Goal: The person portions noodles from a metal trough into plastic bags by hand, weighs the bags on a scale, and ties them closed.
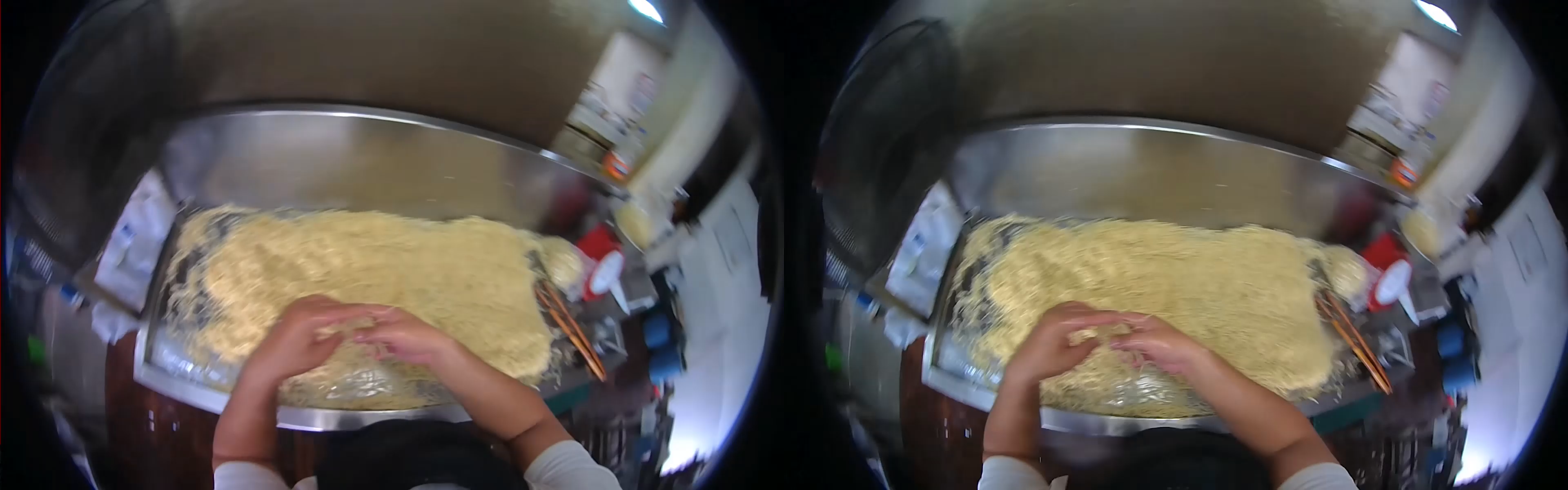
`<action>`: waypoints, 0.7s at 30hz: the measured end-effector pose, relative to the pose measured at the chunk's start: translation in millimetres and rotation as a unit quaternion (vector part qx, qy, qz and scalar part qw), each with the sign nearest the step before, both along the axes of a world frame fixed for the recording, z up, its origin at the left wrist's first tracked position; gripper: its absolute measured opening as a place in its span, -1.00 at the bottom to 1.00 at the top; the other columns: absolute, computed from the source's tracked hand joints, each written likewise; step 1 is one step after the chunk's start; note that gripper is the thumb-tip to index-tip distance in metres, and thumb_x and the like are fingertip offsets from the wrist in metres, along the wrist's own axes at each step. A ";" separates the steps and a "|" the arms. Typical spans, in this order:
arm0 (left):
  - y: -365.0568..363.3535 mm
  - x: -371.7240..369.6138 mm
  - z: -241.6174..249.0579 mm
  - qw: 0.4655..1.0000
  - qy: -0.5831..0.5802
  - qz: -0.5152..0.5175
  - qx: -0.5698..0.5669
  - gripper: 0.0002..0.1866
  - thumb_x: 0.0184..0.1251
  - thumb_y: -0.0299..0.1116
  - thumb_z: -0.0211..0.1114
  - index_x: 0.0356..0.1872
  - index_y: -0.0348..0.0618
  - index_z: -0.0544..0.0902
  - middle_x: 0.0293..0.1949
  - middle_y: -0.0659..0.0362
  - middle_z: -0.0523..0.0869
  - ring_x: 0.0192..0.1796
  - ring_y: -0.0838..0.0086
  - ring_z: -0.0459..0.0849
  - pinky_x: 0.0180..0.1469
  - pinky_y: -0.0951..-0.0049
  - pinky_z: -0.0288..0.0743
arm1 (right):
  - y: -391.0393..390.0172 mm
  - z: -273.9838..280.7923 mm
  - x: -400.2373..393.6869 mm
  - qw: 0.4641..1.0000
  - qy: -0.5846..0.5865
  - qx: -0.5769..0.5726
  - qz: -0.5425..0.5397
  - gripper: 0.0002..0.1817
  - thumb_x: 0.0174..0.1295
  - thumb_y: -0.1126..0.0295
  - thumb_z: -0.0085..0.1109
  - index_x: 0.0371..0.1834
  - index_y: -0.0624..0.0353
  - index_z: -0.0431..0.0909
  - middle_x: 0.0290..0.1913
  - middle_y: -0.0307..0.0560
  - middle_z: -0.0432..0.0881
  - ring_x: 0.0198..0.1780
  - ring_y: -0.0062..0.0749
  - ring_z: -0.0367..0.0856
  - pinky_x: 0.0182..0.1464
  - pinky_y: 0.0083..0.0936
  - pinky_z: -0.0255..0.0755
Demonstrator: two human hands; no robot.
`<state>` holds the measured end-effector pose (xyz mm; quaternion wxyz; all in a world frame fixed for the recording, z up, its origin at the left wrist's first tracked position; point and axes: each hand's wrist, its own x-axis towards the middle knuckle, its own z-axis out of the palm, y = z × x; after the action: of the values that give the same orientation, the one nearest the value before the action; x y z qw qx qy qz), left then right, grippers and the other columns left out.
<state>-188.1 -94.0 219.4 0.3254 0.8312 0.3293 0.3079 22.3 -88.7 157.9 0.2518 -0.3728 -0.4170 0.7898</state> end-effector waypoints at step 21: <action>4.4 7.9 -197.8 0.938 -0.161 0.254 -0.173 -0.64 0.32 -0.36 0.29 -0.67 -0.10 0.40 -0.69 0.41 0.31 -0.59 0.71 0.19 -0.56 0.54 0.06 | -33.1 44.2 124.6 0.944 0.028 0.133 -0.299 -0.78 0.15 0.52 0.26 -0.17 0.09 0.47 -0.41 -0.33 0.54 -0.45 -0.67 0.52 -0.44 -0.68 0.35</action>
<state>-180.2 -89.5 21.7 0.4242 0.5901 0.5207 0.4480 146.9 -121.8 202.1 0.5356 -0.4214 -0.3806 0.6251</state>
